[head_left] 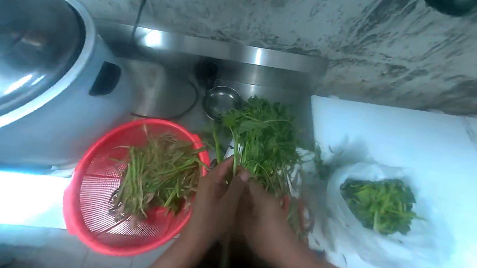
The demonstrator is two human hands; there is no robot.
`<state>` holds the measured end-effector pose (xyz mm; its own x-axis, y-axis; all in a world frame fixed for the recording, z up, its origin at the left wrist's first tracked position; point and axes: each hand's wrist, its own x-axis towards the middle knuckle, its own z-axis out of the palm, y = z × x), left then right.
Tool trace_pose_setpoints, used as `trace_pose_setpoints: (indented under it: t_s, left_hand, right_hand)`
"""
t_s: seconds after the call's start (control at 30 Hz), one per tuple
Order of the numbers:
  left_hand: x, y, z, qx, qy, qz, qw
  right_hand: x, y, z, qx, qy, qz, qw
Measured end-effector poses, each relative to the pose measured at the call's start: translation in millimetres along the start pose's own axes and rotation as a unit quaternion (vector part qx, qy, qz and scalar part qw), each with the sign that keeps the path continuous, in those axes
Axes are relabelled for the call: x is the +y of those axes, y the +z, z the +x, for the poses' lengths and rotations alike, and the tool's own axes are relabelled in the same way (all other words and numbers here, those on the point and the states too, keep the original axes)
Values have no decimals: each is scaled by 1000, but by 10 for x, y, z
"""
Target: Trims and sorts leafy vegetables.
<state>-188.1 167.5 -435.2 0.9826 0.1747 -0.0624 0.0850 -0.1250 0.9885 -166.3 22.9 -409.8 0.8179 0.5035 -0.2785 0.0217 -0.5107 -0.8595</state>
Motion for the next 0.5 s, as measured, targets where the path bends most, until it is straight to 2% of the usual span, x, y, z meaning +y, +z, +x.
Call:
trace_pose_setpoints:
  t_s: [0.1, 0.13, 0.17, 0.27, 0.33, 0.4, 0.5]
  left_hand:
    - [-31, -65, 70, 22, -15, -10, 1000]
    - [-17, -141, 94, 29, -17, -18, 999]
    - [-5, -218, 110, 41, -10, -24, 999]
    - [3, -416, 125, 85, 35, -25, 995]
    - [0, -480, 121, 97, 73, -16, 992]
    - [-15, -490, 94, 99, 86, -3, 991]
    - [-50, -442, 22, 119, 69, -30, 990]
  right_hand:
    - [64, -146, 122, -122, -1, -36, 992]
    - [91, -254, 203, -129, 4, -46, 991]
    - [136, -372, 321, -106, 20, -63, 992]
    - [415, -744, 909, 45, 70, -137, 987]
    - [557, -972, 1340, 88, 122, -198, 968]
    - [476, -1068, 1584, 67, 163, -248, 953]
    - [312, -1019, 1684, -11, 178, -333, 926]
